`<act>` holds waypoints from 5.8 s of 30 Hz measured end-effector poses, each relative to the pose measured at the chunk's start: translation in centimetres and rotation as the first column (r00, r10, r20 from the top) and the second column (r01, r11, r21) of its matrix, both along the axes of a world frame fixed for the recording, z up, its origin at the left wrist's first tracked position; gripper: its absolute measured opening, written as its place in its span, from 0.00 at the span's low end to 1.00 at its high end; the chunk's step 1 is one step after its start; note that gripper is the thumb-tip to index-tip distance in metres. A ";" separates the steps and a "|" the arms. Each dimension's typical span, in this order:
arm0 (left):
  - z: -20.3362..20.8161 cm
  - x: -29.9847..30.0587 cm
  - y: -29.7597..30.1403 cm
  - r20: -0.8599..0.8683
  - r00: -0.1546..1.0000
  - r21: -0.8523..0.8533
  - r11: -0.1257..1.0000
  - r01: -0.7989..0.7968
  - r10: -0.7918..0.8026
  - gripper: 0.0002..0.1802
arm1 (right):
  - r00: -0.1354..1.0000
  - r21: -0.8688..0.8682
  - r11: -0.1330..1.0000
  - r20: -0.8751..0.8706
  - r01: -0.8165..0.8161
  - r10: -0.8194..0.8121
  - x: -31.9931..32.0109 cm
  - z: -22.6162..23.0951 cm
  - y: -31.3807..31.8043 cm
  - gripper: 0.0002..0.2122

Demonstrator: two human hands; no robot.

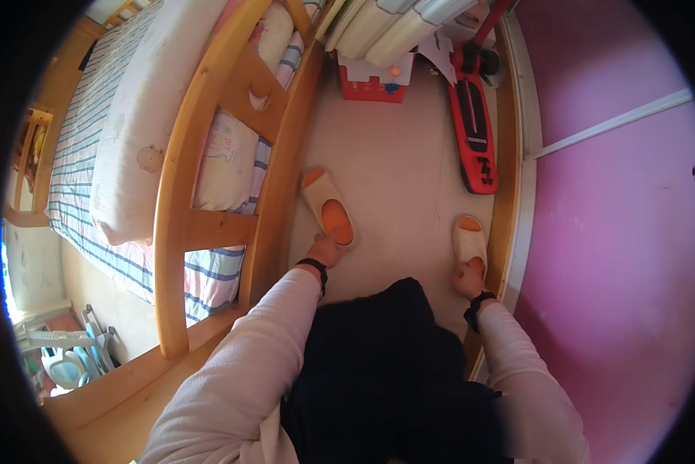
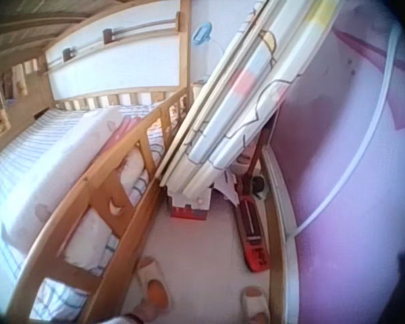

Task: The person sweeps the floor of a bedroom using a broom and dustpan, gathering debris into the dustpan and then emptying it into a trash bin. The person also picks up a wet wipe from a package and uses it to wipe a wall socket.

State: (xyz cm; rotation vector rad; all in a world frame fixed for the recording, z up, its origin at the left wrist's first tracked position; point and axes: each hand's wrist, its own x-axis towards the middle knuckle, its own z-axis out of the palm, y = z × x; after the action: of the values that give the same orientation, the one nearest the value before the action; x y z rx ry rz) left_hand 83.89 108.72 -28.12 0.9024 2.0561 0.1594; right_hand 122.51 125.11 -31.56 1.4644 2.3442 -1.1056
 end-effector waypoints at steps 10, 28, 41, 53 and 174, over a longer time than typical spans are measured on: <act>-7.8 -2.4 -0.3 -0.169 0.980 0.255 0.965 -0.061 0.106 0.29 | 0.889 0.268 0.963 -0.445 0.014 0.111 -8.1 2.1 2.5 0.19; -2.2 -3.2 5.2 0.136 0.980 -0.116 0.985 -0.129 0.144 0.55 | 0.934 0.160 0.966 -0.267 -0.202 0.239 -30.7 0.2 6.8 0.27; -5.1 -5.9 9.6 0.184 0.968 0.383 0.895 -0.230 0.170 0.56 | 0.808 -0.074 0.962 -0.562 -0.264 0.179 -29.3 -2.7 7.5 0.31; -3.7 -5.1 2.9 -0.142 0.990 0.185 0.983 0.011 0.015 0.39 | 0.956 0.152 0.981 -0.285 0.120 -0.073 -16.3 -4.1 13.4 0.13; 53.3 73.8 -78.7 -0.176 -0.984 0.383 -0.922 -0.054 -0.015 0.07 | -0.956 0.098 -0.979 -0.256 -0.176 0.146 -11.4 58.9 -119.4 0.05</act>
State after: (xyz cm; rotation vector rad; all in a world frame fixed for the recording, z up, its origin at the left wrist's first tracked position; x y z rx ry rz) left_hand 157.69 30.06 25.19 2.3242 -1.2714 -0.7796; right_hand 111.07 5.73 27.37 -1.9532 1.2901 -0.1946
